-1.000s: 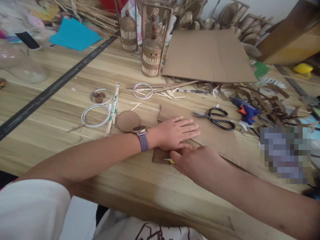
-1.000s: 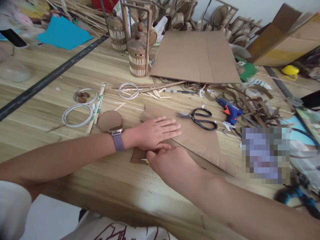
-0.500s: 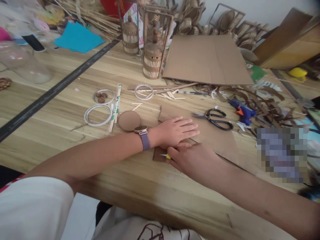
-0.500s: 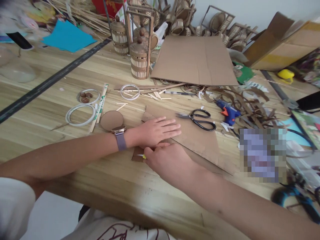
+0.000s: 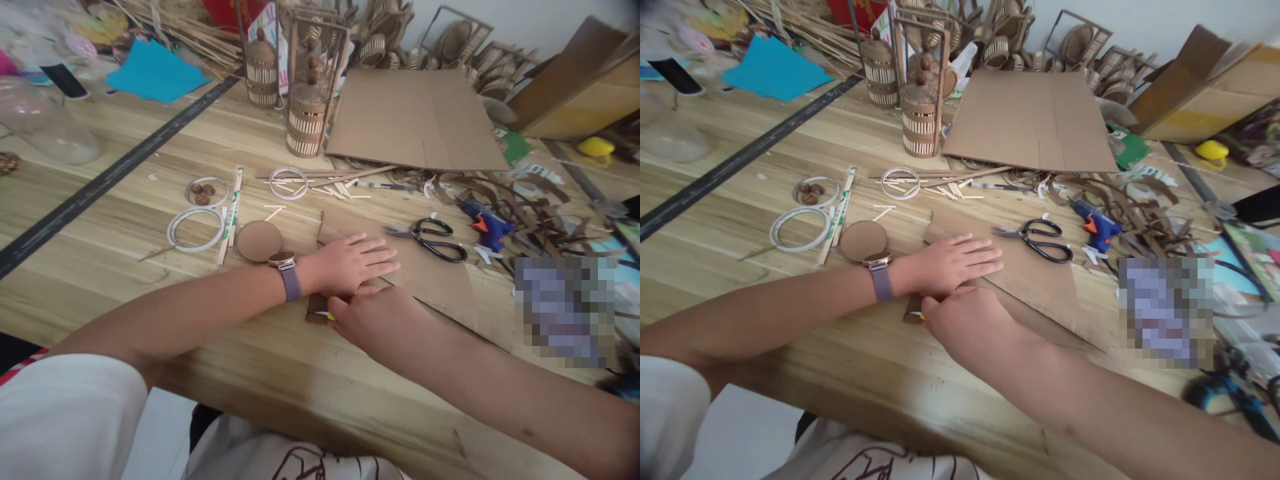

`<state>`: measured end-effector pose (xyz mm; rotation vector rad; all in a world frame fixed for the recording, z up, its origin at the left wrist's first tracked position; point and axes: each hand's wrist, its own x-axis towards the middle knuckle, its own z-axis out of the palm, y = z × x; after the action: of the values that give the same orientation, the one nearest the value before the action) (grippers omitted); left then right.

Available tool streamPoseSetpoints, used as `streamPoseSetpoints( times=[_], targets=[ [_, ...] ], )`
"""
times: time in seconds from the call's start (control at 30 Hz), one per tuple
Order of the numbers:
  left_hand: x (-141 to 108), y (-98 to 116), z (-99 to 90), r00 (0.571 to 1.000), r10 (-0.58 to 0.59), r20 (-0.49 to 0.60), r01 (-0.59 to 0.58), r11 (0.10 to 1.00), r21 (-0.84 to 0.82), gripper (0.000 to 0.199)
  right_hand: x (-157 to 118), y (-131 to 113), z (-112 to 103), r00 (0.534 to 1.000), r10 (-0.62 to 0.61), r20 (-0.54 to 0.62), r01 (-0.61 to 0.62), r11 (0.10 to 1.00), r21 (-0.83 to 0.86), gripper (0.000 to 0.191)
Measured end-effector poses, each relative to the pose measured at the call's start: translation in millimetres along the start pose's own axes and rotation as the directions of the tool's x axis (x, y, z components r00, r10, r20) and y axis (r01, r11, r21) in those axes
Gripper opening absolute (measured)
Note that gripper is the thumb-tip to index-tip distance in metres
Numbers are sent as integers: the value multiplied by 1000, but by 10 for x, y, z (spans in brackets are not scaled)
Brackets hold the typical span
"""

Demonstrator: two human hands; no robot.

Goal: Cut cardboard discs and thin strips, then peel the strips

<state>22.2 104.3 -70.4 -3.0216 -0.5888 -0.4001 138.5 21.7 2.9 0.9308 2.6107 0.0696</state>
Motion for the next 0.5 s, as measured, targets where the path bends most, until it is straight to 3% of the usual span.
streamPoseSetpoints(
  times=[0.2,0.5],
  targets=[
    [1,-12,-15,999,21,42,-21,1000,-1,50,40,-11,-56,997,-10,80,17,996,-90,8],
    [9,14,-38,997,2,83,-1,1000,-9,60,-153,137,26,989,-22,144,40,992,-122,12]
  ],
)
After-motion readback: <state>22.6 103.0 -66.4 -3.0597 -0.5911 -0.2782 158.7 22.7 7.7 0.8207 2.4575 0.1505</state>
